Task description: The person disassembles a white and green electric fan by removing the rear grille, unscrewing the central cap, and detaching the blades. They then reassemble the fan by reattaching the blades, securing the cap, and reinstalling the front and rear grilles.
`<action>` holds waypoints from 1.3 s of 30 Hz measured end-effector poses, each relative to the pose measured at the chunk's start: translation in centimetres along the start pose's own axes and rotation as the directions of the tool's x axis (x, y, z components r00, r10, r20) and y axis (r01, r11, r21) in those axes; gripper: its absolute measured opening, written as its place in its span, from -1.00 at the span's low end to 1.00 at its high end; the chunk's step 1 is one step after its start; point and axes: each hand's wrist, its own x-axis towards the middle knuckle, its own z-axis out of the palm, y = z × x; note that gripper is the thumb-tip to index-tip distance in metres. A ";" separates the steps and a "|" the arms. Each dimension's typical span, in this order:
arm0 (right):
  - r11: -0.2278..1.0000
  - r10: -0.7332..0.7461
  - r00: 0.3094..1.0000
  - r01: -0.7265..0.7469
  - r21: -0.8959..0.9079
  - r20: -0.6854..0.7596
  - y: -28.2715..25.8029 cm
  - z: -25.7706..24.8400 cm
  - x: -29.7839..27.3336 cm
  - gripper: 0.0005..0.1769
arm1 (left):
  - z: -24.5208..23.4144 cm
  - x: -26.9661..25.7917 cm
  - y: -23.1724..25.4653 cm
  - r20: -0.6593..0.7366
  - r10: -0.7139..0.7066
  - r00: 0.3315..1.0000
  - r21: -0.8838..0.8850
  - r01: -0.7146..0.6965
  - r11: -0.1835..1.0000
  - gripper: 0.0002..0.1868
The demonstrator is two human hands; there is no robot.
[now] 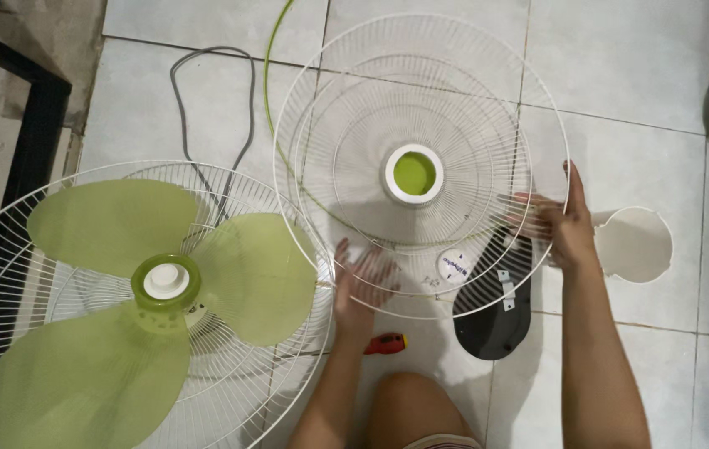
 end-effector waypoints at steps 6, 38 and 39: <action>0.960 0.009 1.000 -0.009 -0.281 -0.002 -1.3 0.1 4.6 -0.03 | 1.5 -2.8 -2.4 -0.104 -0.228 0.968 -0.007 0.229 0.974 0.12; -0.457 -0.211 0.733 0.511 -0.728 0.647 2.0 19.6 7.3 -0.90 | 2.4 -2.6 -10.2 -0.065 -0.130 0.989 -0.177 0.116 0.977 0.04; -0.446 -0.234 0.734 0.502 -0.741 0.638 2.1 19.8 7.2 -0.87 | 2.6 -2.6 -9.1 -0.071 -0.131 0.989 -0.131 0.121 0.984 0.04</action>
